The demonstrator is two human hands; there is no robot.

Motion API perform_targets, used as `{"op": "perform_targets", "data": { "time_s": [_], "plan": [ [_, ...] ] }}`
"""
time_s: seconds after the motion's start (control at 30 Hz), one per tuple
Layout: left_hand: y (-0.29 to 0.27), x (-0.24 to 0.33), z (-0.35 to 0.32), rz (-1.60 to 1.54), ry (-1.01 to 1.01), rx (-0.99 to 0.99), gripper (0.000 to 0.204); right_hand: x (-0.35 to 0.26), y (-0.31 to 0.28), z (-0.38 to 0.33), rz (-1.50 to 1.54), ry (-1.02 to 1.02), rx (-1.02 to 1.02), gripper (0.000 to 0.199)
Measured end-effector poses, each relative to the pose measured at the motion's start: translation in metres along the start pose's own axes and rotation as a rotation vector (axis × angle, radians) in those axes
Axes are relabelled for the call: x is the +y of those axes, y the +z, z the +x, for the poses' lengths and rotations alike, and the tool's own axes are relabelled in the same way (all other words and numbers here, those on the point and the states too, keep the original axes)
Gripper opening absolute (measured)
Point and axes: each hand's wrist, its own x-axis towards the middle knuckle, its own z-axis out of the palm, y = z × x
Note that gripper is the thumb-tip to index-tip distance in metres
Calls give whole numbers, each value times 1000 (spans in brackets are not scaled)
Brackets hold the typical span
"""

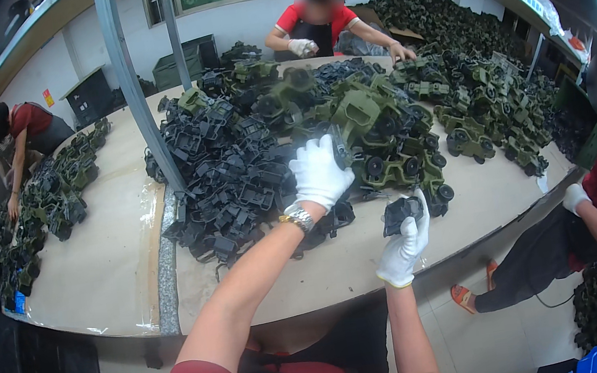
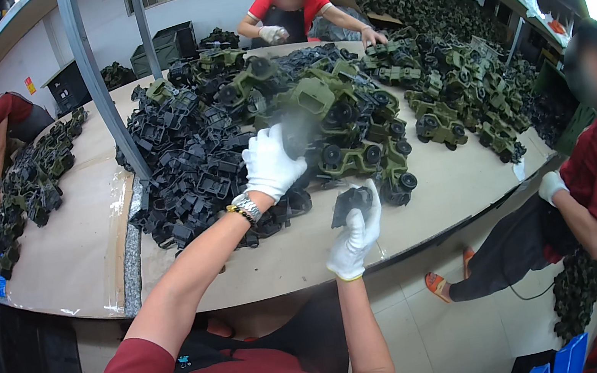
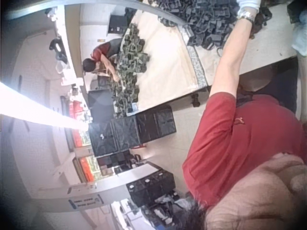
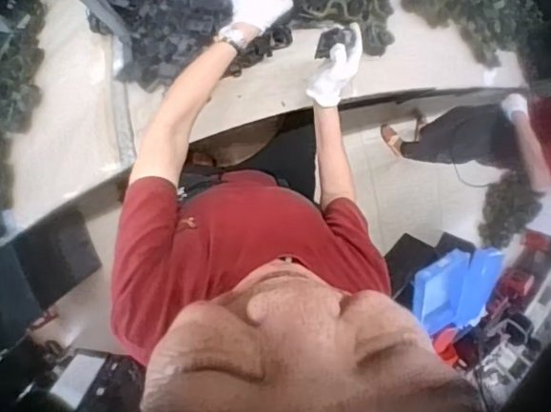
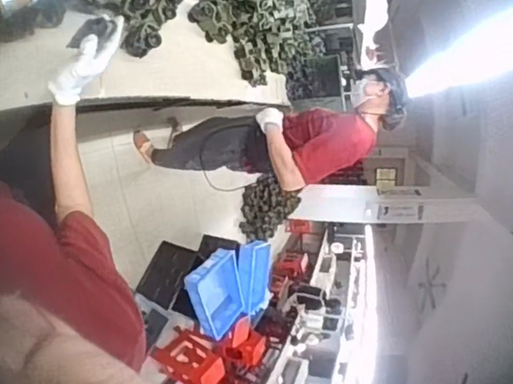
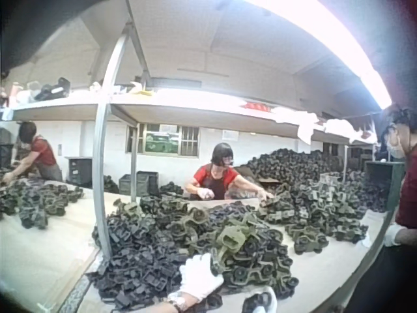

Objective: Assembling plastic components onto toy trucks and sorting them on an industrial work table.

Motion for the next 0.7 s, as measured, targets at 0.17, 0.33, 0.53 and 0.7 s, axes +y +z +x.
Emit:
{"op": "perform_targets", "data": {
  "time_s": [0.17, 0.33, 0.53, 0.7],
  "plan": [
    [-75, -19, 0, 17, 304, 87, 64, -19, -7, 27, -29, -167, 14, 64],
    [-185, -30, -28, -2, 617, -290, 58, -59, 41, 57, 87, -40, -62, 59],
    [-261, -49, -76, -86, 553, -574, 65, -15, 64, -14, 169, 534, -280, 43],
    [-244, -98, -122, -610, 397, 58, 76, 3, 91, -85, 565, 1137, -141, 47]
  ]
}}
